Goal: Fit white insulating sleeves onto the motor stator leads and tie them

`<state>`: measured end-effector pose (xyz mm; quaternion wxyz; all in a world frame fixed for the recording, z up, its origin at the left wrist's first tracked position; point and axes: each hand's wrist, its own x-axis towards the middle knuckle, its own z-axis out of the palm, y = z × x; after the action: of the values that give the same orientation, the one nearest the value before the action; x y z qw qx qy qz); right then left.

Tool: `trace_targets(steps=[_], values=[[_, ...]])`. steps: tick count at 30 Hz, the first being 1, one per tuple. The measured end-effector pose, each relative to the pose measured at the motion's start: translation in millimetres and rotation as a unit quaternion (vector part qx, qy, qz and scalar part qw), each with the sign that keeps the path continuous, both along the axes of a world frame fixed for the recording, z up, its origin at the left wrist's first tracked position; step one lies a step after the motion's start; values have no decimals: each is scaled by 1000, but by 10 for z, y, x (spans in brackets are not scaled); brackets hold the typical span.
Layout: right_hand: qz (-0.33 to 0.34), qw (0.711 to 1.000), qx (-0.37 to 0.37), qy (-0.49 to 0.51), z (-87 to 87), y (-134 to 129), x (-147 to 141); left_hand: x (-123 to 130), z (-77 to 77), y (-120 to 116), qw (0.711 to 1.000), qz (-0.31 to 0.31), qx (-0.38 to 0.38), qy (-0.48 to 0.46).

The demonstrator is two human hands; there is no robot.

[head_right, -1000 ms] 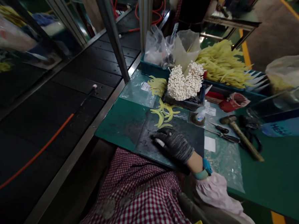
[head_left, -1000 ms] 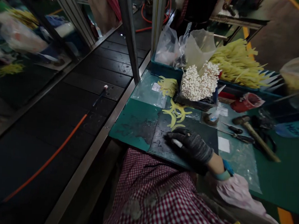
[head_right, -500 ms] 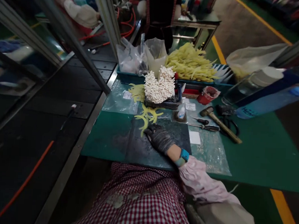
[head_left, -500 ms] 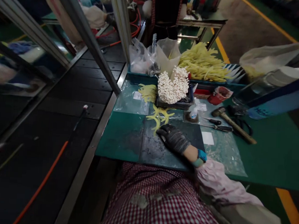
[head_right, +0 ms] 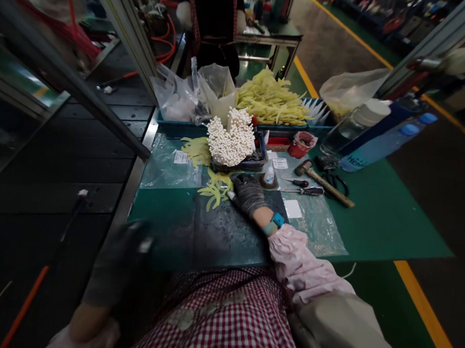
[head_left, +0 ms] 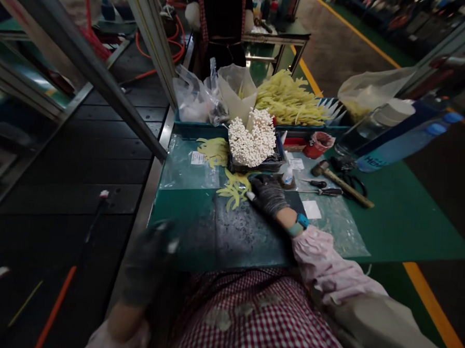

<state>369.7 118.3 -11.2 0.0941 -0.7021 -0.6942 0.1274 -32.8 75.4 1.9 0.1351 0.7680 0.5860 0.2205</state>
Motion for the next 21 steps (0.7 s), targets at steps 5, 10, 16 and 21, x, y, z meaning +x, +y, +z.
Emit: trace_targets(steps=[5,10,16,21], values=[[26,999,11,24,-117,-28,-151,1017,-4,413,974,-164,-89,125],[52,995,57,59,-226,-126,-181,1721,66,777,966,-163,-126,160],[52,985,122,107,-223,-306,-194,1677,-190,920,984,-142,-80,74],[14,970,190,153,-46,-732,-89,1387,-259,1197,991,-124,-30,-33]])
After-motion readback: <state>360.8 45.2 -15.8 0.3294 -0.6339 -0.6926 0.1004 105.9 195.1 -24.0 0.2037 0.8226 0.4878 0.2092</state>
